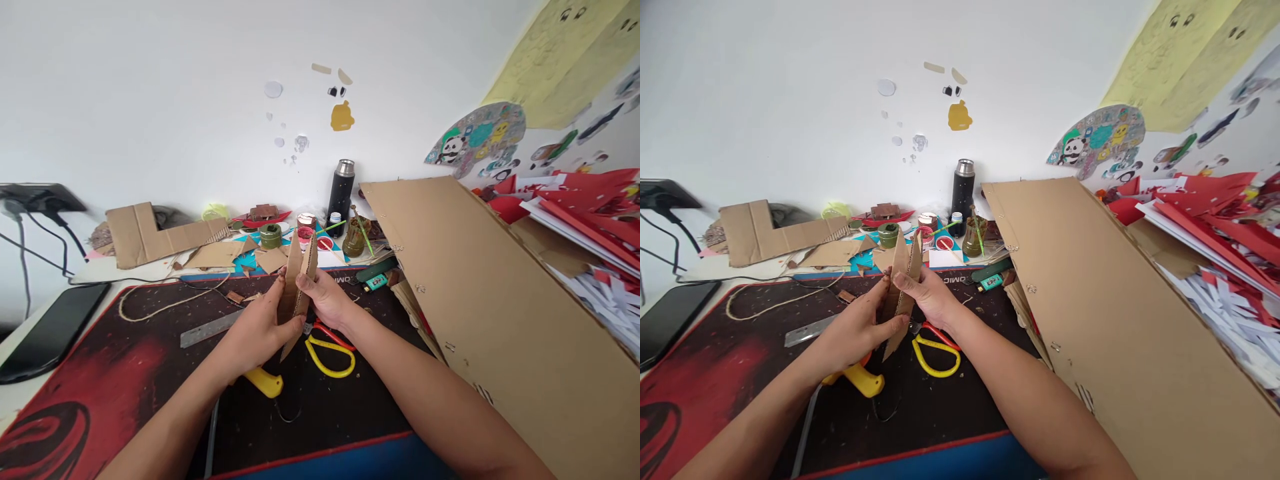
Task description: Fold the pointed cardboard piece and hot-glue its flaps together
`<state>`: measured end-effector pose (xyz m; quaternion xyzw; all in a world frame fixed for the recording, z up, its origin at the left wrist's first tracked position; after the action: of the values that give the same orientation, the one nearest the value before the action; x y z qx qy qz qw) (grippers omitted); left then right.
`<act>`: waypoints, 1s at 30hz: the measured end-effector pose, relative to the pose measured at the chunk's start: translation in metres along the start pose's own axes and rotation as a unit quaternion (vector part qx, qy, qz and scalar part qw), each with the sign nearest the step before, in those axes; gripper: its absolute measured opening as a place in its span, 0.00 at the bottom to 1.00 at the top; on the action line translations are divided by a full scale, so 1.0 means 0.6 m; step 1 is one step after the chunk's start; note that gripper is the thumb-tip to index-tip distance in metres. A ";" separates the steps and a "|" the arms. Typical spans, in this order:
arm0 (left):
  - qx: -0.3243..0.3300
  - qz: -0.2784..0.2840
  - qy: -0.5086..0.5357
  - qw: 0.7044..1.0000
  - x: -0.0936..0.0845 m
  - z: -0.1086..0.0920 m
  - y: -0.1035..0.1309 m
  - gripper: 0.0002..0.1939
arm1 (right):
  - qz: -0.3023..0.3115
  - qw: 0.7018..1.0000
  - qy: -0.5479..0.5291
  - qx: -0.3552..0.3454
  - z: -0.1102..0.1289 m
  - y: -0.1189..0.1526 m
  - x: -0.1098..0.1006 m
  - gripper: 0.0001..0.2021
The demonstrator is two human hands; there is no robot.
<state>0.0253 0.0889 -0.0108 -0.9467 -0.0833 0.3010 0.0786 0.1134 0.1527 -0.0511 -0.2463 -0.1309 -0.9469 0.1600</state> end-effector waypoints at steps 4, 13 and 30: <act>0.010 0.006 0.012 1.000 0.003 0.000 -0.001 0.34 | -0.005 1.000 0.002 0.001 0.001 0.000 0.000 0.36; 0.011 0.007 0.038 0.999 0.003 -0.006 -0.001 0.36 | -0.022 1.000 -0.010 0.014 0.001 0.001 0.000 0.32; 0.035 0.024 0.022 0.999 0.005 -0.018 0.000 0.36 | -0.055 0.998 -0.019 0.027 0.001 0.003 -0.003 0.30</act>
<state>0.0338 0.0887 -0.0038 -0.9514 -0.0482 0.2850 0.1064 0.1156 0.1518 -0.0511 -0.2522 -0.1732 -0.9455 0.1116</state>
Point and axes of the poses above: each hand's wrist, its own y-axis away from the middle knuckle, its own x-axis out of the palm, z = x × y, the point moved 10 cm from there along -y, towards the middle knuckle, and after that the axes turned 15 degrees about -z, right-handed, at the moved point
